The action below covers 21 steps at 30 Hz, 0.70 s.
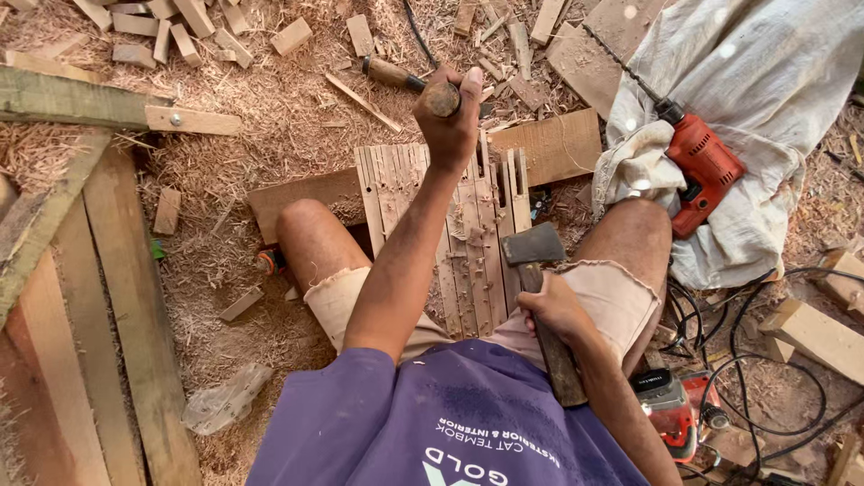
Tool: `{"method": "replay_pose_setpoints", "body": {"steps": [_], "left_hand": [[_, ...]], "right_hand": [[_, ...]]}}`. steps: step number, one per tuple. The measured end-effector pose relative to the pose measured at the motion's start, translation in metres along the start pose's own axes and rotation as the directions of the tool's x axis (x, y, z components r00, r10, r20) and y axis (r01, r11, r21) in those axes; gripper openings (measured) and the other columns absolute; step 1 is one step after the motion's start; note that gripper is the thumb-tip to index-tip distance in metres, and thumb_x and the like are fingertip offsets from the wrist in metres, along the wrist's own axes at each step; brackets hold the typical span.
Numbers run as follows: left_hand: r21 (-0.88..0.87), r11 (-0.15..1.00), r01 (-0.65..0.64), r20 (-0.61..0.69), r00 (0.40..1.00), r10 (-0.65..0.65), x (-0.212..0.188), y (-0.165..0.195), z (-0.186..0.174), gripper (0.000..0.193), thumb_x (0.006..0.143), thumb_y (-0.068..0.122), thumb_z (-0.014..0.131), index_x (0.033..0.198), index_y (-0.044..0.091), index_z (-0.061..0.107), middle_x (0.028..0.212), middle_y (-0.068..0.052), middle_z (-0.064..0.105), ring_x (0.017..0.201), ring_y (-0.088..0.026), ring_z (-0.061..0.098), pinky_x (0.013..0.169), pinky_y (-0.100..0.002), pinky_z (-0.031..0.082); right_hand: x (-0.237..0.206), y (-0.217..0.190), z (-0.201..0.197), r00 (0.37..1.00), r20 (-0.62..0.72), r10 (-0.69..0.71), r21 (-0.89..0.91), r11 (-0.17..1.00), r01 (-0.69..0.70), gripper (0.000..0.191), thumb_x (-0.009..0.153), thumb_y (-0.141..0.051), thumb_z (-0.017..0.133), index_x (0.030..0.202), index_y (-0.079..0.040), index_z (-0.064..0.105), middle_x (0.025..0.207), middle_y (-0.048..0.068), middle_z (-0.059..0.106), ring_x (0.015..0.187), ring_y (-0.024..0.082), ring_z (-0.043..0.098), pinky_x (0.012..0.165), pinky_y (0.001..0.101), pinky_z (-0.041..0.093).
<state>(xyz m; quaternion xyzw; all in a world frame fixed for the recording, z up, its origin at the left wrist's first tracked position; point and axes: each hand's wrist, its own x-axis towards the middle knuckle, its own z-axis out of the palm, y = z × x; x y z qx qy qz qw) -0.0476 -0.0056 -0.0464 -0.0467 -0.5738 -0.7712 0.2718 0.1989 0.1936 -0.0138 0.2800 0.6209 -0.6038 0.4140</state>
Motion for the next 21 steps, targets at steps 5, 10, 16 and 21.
{"method": "replay_pose_setpoints", "body": {"steps": [5, 10, 16, 21], "left_hand": [[0.038, 0.996, 0.081, 0.086, 0.993, -0.084, -0.002, -0.013, -0.004, 0.026, 0.101, 0.014, 0.067, 0.076, 0.011, 0.060, 0.061, 0.001, 0.059, 0.046, -0.006, 0.060, 0.036, -0.021, 0.051], [0.173, 0.976, -0.131, 0.224, 0.970, 0.090, -0.014, -0.017, 0.006, 0.026, 0.104, 0.020, 0.065, 0.080, 0.010, 0.061, 0.065, -0.002, 0.066, 0.053, -0.011, 0.068, 0.042, -0.021, 0.057], [0.284, 0.947, -0.149, 0.234, 0.969, 0.082, -0.018, -0.020, 0.020, 0.028, 0.102, 0.020, 0.067, 0.076, 0.011, 0.058, 0.065, -0.004, 0.064, 0.054, -0.012, 0.066, 0.043, -0.026, 0.052], [0.290, 0.926, -0.242, 0.339, 0.931, 0.138, -0.013, -0.002, 0.021, 0.025, 0.106, 0.020, 0.066, 0.086, 0.007, 0.065, 0.071, -0.006, 0.071, 0.057, -0.014, 0.071, 0.049, -0.029, 0.057]], "right_hand": [[-0.032, -0.058, -0.004, 0.984, -0.085, -0.159, -0.071, 0.986, 0.153, 0.015, 0.083, 0.001, 0.067, 0.084, 0.004, 0.052, 0.056, 0.007, 0.055, 0.040, 0.018, 0.055, 0.036, 0.0352, 0.047], [-0.086, -0.144, -0.014, 0.819, -0.244, -0.519, -0.366, 0.831, 0.418, 0.029, 0.084, 0.001, 0.070, 0.104, -0.002, 0.050, 0.067, 0.007, 0.062, 0.047, 0.017, 0.062, 0.041, 0.0323, 0.053], [-0.137, -0.203, 0.003, 0.327, -0.262, -0.908, -0.300, 0.398, 0.867, 0.003, 0.096, 0.001, 0.062, 0.092, 0.002, 0.062, 0.063, 0.003, 0.064, 0.049, 0.010, 0.066, 0.050, 0.0290, 0.054], [-0.052, -0.229, 0.033, 0.380, 0.028, -0.924, -0.904, 0.139, 0.403, 0.029, 0.090, -0.013, 0.078, 0.103, 0.007, 0.062, 0.077, 0.026, 0.069, 0.070, 0.043, 0.071, 0.063, 0.0472, 0.057]]}}
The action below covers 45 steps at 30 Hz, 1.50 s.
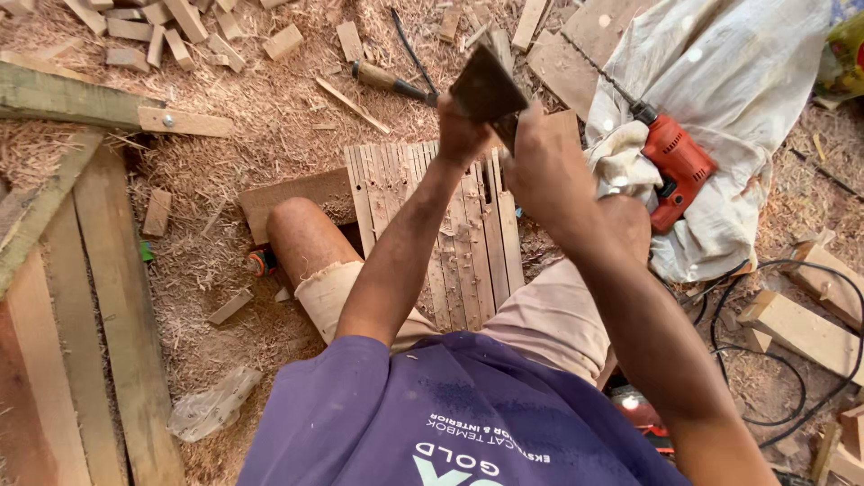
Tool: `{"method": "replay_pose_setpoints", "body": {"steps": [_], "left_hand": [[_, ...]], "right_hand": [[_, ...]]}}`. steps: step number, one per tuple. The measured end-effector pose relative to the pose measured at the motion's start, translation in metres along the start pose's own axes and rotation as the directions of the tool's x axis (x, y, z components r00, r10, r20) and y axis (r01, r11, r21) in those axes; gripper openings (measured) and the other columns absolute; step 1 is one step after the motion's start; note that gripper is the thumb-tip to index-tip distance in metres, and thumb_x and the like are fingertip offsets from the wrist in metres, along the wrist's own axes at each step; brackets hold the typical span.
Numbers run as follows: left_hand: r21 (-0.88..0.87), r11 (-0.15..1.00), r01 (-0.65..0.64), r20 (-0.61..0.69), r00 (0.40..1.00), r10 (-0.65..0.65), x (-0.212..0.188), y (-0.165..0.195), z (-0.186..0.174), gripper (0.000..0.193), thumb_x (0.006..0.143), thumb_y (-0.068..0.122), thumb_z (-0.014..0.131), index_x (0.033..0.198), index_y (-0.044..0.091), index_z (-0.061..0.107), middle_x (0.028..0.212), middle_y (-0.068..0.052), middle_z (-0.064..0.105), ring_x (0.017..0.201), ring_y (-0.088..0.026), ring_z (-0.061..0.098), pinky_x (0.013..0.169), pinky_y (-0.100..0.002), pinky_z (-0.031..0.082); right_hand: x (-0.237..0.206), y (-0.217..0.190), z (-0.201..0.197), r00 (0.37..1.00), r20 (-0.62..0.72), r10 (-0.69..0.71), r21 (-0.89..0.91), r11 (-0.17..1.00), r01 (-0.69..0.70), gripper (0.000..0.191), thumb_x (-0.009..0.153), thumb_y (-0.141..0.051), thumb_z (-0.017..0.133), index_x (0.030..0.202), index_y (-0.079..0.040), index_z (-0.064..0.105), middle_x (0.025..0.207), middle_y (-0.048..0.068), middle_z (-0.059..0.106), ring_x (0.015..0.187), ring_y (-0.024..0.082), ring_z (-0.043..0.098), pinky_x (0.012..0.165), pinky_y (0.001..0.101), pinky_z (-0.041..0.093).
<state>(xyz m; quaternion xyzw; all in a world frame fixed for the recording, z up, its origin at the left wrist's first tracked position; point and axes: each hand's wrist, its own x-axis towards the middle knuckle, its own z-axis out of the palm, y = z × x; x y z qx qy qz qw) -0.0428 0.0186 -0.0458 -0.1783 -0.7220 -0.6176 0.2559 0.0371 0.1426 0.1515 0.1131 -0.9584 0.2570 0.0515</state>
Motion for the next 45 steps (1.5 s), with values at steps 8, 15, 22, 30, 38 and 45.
{"method": "replay_pose_setpoints", "body": {"steps": [8, 15, 22, 30, 38, 45], "left_hand": [[0.189, 0.978, 0.086, 0.047, 0.994, -0.096, -0.006, -0.021, 0.005, 0.032, 0.106, 0.028, 0.063, 0.080, 0.009, 0.065, 0.061, -0.004, 0.062, 0.045, -0.012, 0.062, 0.038, -0.021, 0.049], [0.080, 0.997, 0.017, 0.027, 0.999, -0.019, 0.005, -0.008, 0.002, 0.023, 0.105, 0.024, 0.063, 0.086, 0.010, 0.067, 0.061, 0.000, 0.064, 0.044, -0.009, 0.062, 0.038, -0.022, 0.055], [0.555, 0.686, -0.471, 0.123, 0.862, 0.492, 0.008, -0.005, -0.004, 0.025, 0.114, 0.021, 0.053, 0.100, 0.020, 0.074, 0.069, 0.000, 0.060, 0.057, -0.015, 0.064, 0.052, -0.026, 0.061], [-0.112, 0.992, 0.057, 0.143, 0.989, -0.040, 0.017, 0.040, -0.017, 0.032, 0.107, 0.035, 0.069, 0.088, 0.009, 0.069, 0.069, -0.003, 0.068, 0.055, -0.013, 0.069, 0.047, -0.026, 0.058], [-0.103, 0.836, 0.539, -0.080, 0.833, -0.547, 0.086, 0.014, -0.017, 0.037, 0.100, 0.021, 0.062, 0.066, 0.005, 0.058, 0.055, -0.011, 0.058, 0.043, -0.017, 0.060, 0.033, -0.032, 0.049], [0.020, 0.961, 0.275, -0.082, 0.958, -0.273, 0.012, -0.034, 0.008, 0.025, 0.091, 0.016, 0.067, 0.068, 0.009, 0.061, 0.055, 0.000, 0.061, 0.046, -0.013, 0.063, 0.042, -0.033, 0.055]], "right_hand": [[-0.016, 0.010, -0.082, 0.997, 0.010, 0.081, 0.320, 0.944, -0.080, 0.011, 0.105, -0.001, 0.070, 0.111, 0.005, 0.063, 0.083, 0.015, 0.068, 0.060, 0.016, 0.065, 0.049, 0.0287, 0.057], [0.012, 0.003, -0.004, 0.981, 0.174, 0.092, -0.060, 0.995, -0.082, 0.029, 0.089, -0.009, 0.072, 0.107, 0.005, 0.054, 0.085, 0.029, 0.066, 0.081, 0.044, 0.068, 0.076, 0.0525, 0.053], [-0.003, 0.016, -0.064, 0.921, 0.220, 0.323, 0.144, 0.923, -0.358, 0.033, 0.091, -0.005, 0.067, 0.121, 0.006, 0.060, 0.085, 0.016, 0.070, 0.057, 0.027, 0.067, 0.042, 0.0419, 0.057], [0.022, 0.009, -0.005, 0.964, -0.263, -0.048, 0.227, 0.968, 0.110, 0.028, 0.088, 0.008, 0.068, 0.112, 0.011, 0.054, 0.082, 0.026, 0.061, 0.075, 0.040, 0.061, 0.066, 0.0527, 0.049], [0.007, -0.006, -0.053, 0.973, 0.115, 0.200, 0.051, 0.977, -0.207, 0.052, 0.086, -0.018, 0.080, 0.122, 0.010, 0.054, 0.103, 0.030, 0.065, 0.094, 0.038, 0.067, 0.085, 0.0497, 0.055], [0.050, -0.016, -0.036, 0.983, -0.027, 0.182, 0.289, 0.943, -0.167, 0.016, 0.097, -0.008, 0.069, 0.106, 0.004, 0.063, 0.082, 0.020, 0.071, 0.068, 0.029, 0.069, 0.064, 0.0449, 0.056]]}}
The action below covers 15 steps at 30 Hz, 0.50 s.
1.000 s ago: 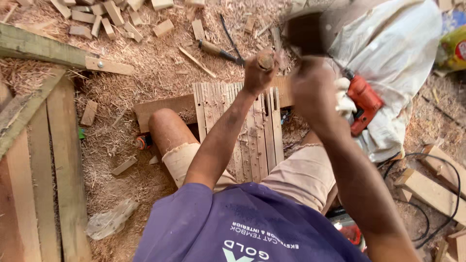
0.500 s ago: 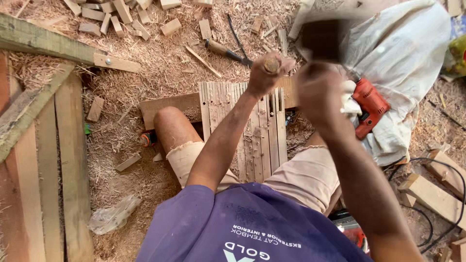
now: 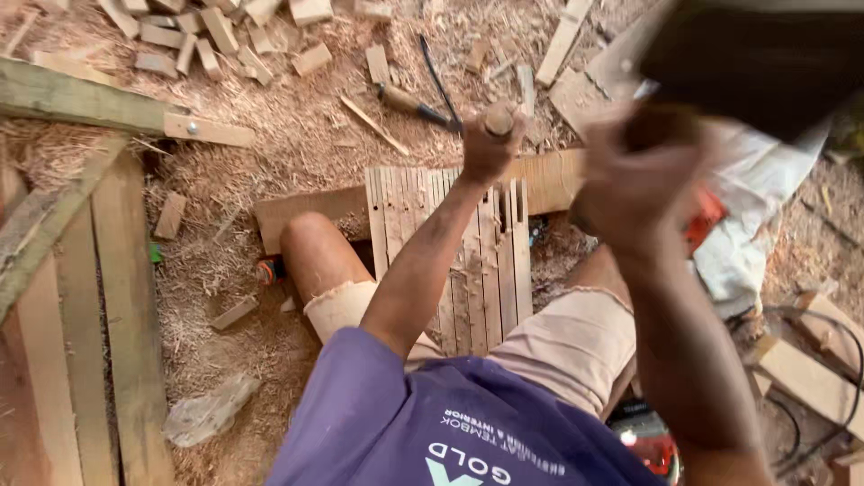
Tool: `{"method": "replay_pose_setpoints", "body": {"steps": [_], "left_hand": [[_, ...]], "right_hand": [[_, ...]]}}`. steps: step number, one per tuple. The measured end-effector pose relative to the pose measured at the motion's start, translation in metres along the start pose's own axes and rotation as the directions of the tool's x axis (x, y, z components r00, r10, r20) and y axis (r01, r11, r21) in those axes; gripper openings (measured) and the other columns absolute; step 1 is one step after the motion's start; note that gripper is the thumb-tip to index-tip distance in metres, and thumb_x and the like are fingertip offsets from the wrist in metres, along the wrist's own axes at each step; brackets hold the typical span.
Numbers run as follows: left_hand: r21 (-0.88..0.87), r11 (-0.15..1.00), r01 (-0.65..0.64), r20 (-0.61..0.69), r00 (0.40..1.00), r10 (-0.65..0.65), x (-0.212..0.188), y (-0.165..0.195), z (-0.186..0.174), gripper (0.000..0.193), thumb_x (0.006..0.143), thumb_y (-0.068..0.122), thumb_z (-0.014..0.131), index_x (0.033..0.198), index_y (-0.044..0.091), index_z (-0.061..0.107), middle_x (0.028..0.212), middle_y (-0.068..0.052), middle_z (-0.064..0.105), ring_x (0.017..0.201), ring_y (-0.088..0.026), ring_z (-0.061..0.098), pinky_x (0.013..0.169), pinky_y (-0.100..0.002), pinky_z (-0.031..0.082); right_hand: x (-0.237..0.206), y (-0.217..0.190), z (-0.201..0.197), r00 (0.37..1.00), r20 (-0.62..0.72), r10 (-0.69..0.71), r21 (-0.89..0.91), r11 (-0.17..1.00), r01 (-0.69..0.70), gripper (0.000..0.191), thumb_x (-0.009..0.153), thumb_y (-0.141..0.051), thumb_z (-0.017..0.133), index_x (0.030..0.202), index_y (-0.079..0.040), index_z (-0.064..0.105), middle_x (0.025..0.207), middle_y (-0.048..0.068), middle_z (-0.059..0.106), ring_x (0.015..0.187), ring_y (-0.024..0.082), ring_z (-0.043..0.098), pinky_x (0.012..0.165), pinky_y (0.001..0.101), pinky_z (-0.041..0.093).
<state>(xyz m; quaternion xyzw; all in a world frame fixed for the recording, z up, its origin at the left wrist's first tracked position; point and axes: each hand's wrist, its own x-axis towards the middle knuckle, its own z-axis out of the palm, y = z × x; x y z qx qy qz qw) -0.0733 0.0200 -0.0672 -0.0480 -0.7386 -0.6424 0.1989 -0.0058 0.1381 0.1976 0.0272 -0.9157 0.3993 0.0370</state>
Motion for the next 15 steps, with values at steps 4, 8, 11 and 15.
{"method": "replay_pose_setpoints", "body": {"steps": [4, 8, 11, 15], "left_hand": [[-0.127, 0.981, -0.144, 0.087, 0.984, 0.155, -0.028, 0.011, -0.015, 0.015, 0.083, 0.008, 0.067, 0.072, 0.004, 0.058, 0.063, -0.004, 0.061, 0.051, -0.020, 0.058, 0.049, -0.040, 0.048], [-0.043, 0.964, 0.263, -0.020, 0.964, -0.264, 0.036, -0.002, -0.005, 0.016, 0.085, 0.009, 0.067, 0.073, 0.007, 0.057, 0.060, -0.004, 0.058, 0.047, -0.016, 0.056, 0.039, -0.034, 0.046], [-0.229, 0.874, 0.428, -0.056, 0.891, -0.451, 0.068, -0.016, 0.009, 0.018, 0.087, 0.009, 0.067, 0.074, 0.009, 0.055, 0.057, -0.004, 0.055, 0.044, -0.013, 0.053, 0.032, -0.029, 0.043], [-0.044, 0.997, 0.066, -0.038, 0.997, -0.067, 0.027, -0.013, 0.006, 0.024, 0.095, 0.008, 0.067, 0.073, 0.011, 0.061, 0.056, 0.001, 0.058, 0.042, -0.008, 0.057, 0.031, -0.023, 0.049]], "right_hand": [[-0.010, 0.042, 0.040, 0.944, 0.319, -0.086, -0.365, 0.908, 0.206, 0.043, 0.085, -0.008, 0.076, 0.120, 0.008, 0.058, 0.093, 0.030, 0.069, 0.084, 0.045, 0.068, 0.075, 0.0537, 0.055], [-0.013, 0.035, 0.005, 0.949, 0.280, -0.144, -0.073, 0.983, 0.170, 0.044, 0.081, -0.008, 0.079, 0.116, 0.010, 0.059, 0.091, 0.027, 0.071, 0.086, 0.037, 0.073, 0.074, 0.0488, 0.058], [-0.007, 0.006, -0.029, 0.989, 0.135, 0.064, -0.056, 0.997, -0.057, 0.037, 0.093, -0.009, 0.069, 0.123, 0.008, 0.057, 0.091, 0.023, 0.069, 0.067, 0.032, 0.071, 0.052, 0.0422, 0.058], [0.028, -0.006, -0.008, 0.998, 0.007, -0.063, -0.013, 0.998, 0.063, 0.028, 0.091, -0.007, 0.072, 0.113, 0.009, 0.063, 0.089, 0.026, 0.071, 0.072, 0.032, 0.073, 0.063, 0.0432, 0.059]]}}
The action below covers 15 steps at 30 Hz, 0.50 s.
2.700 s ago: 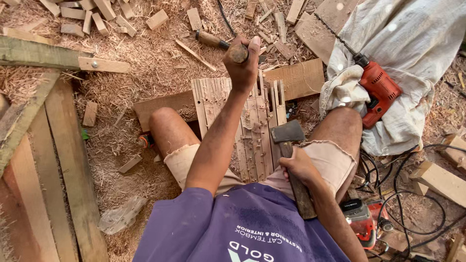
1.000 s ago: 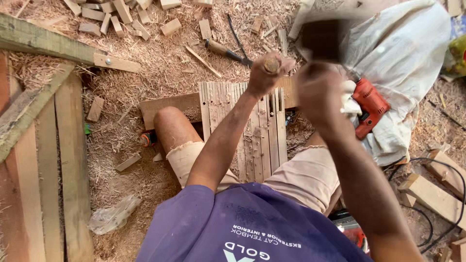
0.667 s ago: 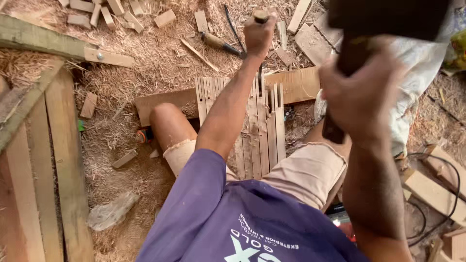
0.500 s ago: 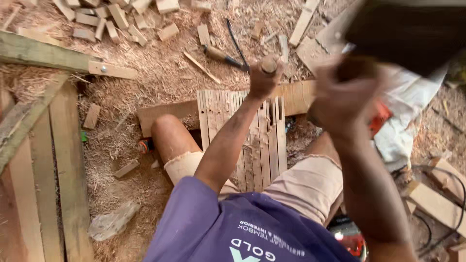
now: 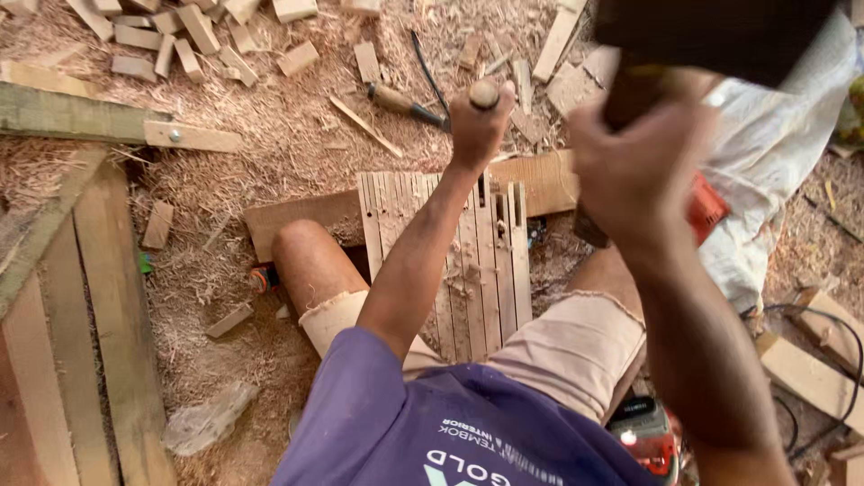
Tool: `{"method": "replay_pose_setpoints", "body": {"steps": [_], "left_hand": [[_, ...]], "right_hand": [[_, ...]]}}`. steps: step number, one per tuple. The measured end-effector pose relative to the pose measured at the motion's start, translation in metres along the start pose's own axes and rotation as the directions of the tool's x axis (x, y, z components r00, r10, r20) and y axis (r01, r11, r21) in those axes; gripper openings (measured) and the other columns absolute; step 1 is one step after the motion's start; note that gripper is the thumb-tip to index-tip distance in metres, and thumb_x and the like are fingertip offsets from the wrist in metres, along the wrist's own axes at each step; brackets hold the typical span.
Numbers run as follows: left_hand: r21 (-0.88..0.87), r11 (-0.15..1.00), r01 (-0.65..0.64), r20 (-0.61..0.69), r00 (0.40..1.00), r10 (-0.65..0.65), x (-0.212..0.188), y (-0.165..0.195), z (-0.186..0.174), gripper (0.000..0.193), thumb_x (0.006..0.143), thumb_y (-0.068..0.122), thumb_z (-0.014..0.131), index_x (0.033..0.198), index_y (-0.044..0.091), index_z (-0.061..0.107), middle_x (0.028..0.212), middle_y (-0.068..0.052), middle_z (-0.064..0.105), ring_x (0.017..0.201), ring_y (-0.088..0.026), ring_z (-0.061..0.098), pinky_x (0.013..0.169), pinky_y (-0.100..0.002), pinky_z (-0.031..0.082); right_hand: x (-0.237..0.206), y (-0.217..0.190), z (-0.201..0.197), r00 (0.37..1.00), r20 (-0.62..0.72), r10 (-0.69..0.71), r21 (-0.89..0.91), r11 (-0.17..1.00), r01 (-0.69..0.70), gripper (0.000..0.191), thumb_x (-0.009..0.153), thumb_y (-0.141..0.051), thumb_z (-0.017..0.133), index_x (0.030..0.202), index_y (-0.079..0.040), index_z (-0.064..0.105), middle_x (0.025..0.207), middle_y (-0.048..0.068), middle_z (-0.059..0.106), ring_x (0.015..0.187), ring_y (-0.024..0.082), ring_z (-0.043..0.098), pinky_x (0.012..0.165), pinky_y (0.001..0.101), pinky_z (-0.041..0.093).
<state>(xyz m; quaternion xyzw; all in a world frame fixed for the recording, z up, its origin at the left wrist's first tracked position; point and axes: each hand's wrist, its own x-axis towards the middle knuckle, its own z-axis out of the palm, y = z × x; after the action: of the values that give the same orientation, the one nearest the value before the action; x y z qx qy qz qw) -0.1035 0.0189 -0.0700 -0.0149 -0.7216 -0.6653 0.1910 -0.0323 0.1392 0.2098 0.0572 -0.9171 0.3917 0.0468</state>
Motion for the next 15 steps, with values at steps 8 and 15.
{"method": "replay_pose_setpoints", "body": {"steps": [8, 15], "left_hand": [[0.072, 0.974, 0.217, -0.024, 0.976, -0.216, 0.010, -0.012, -0.009, 0.033, 0.098, 0.023, 0.067, 0.076, -0.003, 0.066, 0.057, -0.009, 0.055, 0.044, -0.016, 0.051, 0.038, -0.031, 0.039], [-0.013, 0.985, 0.173, 0.005, 0.985, -0.173, 0.016, -0.011, 0.003, 0.024, 0.091, 0.018, 0.068, 0.075, 0.000, 0.065, 0.061, -0.005, 0.063, 0.046, -0.012, 0.059, 0.034, -0.033, 0.049]], "right_hand": [[-0.011, 0.028, 0.018, 0.902, 0.419, 0.106, -0.134, 0.989, -0.055, 0.050, 0.077, -0.005, 0.076, 0.119, 0.012, 0.055, 0.091, 0.029, 0.070, 0.086, 0.040, 0.072, 0.074, 0.0482, 0.056], [0.031, 0.007, 0.000, 0.969, 0.207, 0.132, -0.205, 0.975, -0.089, 0.033, 0.089, -0.017, 0.074, 0.098, 0.012, 0.063, 0.081, 0.029, 0.068, 0.073, 0.036, 0.074, 0.065, 0.0446, 0.057]]}}
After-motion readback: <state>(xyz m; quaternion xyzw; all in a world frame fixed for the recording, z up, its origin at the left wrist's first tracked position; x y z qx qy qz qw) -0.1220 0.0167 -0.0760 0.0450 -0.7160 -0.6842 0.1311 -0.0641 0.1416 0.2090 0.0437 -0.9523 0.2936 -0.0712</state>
